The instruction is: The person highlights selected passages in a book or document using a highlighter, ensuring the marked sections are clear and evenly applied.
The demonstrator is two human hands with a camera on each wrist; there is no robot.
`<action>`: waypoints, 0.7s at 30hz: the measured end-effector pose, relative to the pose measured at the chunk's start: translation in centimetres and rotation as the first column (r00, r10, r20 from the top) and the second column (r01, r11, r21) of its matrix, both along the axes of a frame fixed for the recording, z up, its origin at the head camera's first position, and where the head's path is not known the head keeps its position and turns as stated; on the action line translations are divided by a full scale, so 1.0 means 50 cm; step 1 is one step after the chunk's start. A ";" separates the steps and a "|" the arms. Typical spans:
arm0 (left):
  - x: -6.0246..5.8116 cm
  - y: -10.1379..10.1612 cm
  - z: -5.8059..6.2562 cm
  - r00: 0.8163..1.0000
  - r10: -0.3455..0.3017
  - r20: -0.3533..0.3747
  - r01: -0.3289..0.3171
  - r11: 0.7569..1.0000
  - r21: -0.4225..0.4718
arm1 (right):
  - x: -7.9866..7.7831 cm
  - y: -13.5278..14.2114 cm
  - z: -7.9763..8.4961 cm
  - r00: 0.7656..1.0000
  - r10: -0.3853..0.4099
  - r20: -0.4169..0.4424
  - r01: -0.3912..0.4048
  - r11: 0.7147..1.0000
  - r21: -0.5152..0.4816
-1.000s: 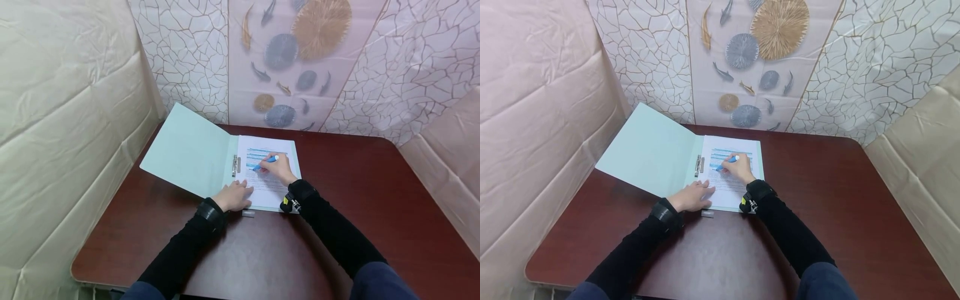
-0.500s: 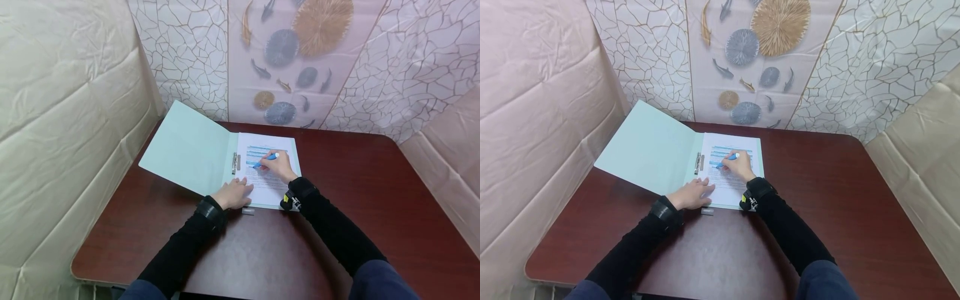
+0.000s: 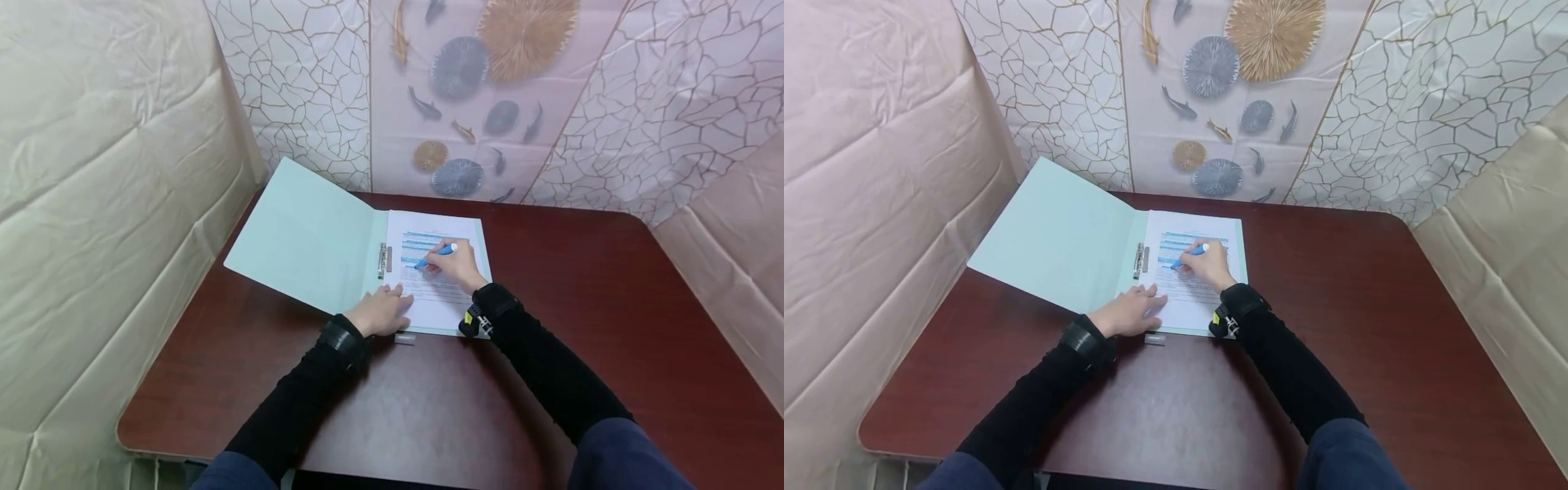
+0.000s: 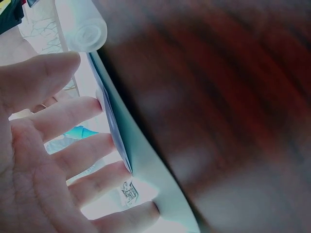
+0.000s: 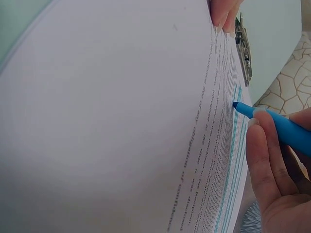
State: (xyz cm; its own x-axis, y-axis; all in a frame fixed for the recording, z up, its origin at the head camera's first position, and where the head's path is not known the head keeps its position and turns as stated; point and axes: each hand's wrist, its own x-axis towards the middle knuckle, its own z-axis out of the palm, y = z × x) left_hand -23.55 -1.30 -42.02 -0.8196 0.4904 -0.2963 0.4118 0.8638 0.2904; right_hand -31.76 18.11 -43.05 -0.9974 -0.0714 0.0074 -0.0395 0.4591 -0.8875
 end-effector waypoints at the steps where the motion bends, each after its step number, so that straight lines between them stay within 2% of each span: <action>1: 0.000 0.000 -0.001 1.000 0.000 0.001 0.000 1.000 0.001 | 0.000 0.001 -0.001 1.000 0.001 0.001 -0.001 1.000 -0.002; 8: -0.003 0.001 -0.006 1.000 0.001 0.002 -0.001 1.000 -0.004 | 0.001 0.003 -0.001 1.000 0.002 0.000 -0.002 1.000 -0.003; 21: -0.004 0.000 -0.001 1.000 -0.004 -0.005 0.004 1.000 -0.006 | 0.003 0.005 0.004 1.000 0.020 -0.013 -0.020 1.000 -0.018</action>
State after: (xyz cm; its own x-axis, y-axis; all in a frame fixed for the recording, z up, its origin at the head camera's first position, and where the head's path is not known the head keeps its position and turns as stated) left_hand -23.76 -1.28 -42.08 -0.8194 0.4914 -0.2952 0.4163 0.8641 0.2828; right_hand -31.63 18.35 -42.85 -0.9956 -0.0910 0.0216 -0.0598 0.4419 -0.8951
